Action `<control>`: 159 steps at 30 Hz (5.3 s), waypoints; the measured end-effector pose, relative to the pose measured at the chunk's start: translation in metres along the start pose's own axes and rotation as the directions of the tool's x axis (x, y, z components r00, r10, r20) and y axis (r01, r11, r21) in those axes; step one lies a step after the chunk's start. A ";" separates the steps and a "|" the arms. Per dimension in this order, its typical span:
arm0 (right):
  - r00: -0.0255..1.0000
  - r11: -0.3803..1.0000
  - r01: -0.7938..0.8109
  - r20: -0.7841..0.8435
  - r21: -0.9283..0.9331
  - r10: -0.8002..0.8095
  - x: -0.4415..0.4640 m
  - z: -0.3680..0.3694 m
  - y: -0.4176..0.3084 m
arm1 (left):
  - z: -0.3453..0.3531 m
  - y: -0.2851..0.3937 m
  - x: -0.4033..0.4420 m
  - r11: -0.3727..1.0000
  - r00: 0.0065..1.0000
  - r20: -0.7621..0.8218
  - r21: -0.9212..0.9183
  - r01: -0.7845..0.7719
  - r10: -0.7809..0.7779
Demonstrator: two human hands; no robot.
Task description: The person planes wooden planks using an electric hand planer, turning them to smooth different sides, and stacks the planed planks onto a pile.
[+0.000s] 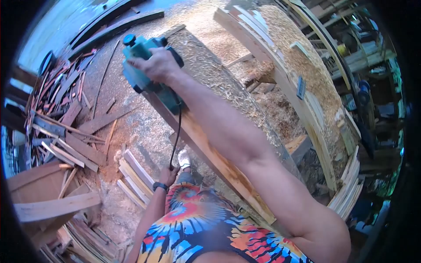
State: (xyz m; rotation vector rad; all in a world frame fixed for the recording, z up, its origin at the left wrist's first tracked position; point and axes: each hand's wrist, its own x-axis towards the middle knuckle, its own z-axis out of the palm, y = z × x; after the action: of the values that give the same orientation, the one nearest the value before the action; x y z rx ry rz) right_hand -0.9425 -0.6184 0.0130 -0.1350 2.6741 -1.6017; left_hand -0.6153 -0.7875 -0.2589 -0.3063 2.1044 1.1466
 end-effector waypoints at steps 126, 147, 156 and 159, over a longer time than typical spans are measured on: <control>0.187 0.183 0.236 -0.229 0.954 0.955 -1.384 0.059 0.041 | 0.747 0.142 -0.603 0.987 0.260 0.960 0.131 -0.093 -0.103; -0.091 0.424 0.462 -0.433 0.779 0.897 -1.327 -0.110 0.080 | 0.808 0.212 -0.575 0.972 0.238 0.967 -0.038 -0.231 0.094; -0.157 0.412 -0.112 -0.426 0.904 0.891 -1.297 -0.234 0.105 | 0.743 0.205 -0.532 0.960 0.034 0.967 -0.247 -0.135 0.253; -0.366 0.383 -0.456 -0.561 0.804 0.743 -1.349 -0.269 0.068 | 0.724 0.197 -0.485 0.863 0.058 0.931 -0.309 -0.399 0.360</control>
State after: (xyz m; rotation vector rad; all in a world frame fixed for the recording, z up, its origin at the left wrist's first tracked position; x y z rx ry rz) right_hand 0.3799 -0.2355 0.0452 2.8576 1.6613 -1.5094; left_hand -0.0235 -0.1486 -0.0588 0.9351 0.9151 1.0814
